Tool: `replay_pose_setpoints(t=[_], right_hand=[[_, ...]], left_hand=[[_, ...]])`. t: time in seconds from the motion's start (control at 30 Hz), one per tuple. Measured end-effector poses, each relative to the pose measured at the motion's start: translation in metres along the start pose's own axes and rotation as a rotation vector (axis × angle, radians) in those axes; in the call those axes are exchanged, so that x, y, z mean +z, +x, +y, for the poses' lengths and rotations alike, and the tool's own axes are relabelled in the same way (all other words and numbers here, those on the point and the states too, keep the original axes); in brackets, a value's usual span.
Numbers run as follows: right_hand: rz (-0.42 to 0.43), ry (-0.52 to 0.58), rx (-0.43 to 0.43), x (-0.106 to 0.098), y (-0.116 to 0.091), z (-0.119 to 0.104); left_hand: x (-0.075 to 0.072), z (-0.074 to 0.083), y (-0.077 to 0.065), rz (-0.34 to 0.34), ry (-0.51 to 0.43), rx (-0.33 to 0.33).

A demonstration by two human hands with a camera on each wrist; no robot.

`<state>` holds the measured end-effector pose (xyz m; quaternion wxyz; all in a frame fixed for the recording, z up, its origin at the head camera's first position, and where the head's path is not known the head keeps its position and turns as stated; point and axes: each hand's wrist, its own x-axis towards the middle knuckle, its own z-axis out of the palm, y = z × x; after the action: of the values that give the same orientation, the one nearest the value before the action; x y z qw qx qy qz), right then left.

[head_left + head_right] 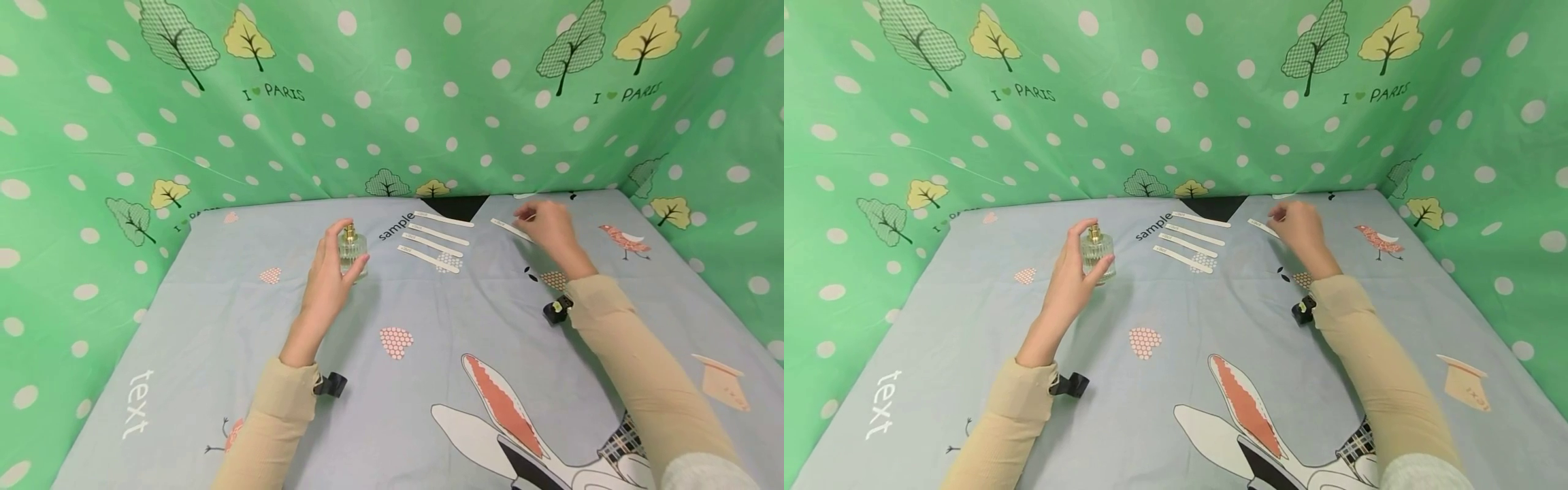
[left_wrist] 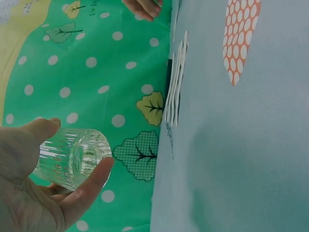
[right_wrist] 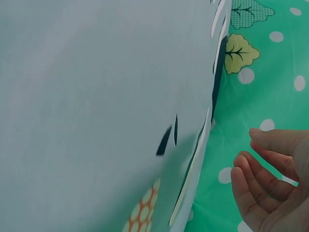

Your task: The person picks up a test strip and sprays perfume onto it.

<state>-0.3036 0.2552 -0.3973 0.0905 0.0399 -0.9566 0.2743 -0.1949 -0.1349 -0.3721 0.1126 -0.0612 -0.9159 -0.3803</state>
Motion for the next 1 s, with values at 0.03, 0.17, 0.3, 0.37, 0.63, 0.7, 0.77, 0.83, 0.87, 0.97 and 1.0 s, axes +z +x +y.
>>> replay_pose_setpoints(t=[0.03,0.17,0.3,0.37,0.63,0.7,0.77,0.83,0.87,0.97,1.0], right_hand=[[0.002,0.005,-0.001,0.001,0.000,-0.001],[0.005,0.026,0.001,0.005,0.002,-0.004],[0.007,0.045,0.008,0.008,0.004,-0.006],[0.010,0.055,0.013,0.010,0.006,-0.007],[0.025,0.089,0.022,0.018,0.011,-0.009],[0.029,0.099,0.022,0.020,0.012,-0.009],[0.033,0.108,0.021,0.022,0.012,-0.010],[0.038,0.115,0.020,0.024,0.013,-0.010],[0.040,0.118,0.021,0.025,0.013,-0.010],[0.051,0.127,0.019,0.028,0.015,-0.011],[0.054,0.130,0.020,0.029,0.016,-0.012]], left_hand=[[0.000,0.000,0.000,0.000,0.000,0.000],[0.000,0.000,0.000,0.002,-0.001,0.004],[0.000,0.000,0.000,0.004,-0.001,0.006],[0.000,0.000,0.000,0.005,-0.001,0.006],[0.001,0.000,-0.001,0.006,-0.005,0.008],[0.001,0.000,-0.001,0.008,-0.004,0.008],[0.001,0.000,-0.001,0.009,-0.002,0.007],[0.001,0.000,-0.001,0.008,-0.001,0.005],[0.001,0.000,-0.001,0.007,0.000,0.005],[0.001,0.000,-0.001,0.009,-0.002,0.002],[0.001,0.000,-0.001,0.009,-0.003,0.001]])
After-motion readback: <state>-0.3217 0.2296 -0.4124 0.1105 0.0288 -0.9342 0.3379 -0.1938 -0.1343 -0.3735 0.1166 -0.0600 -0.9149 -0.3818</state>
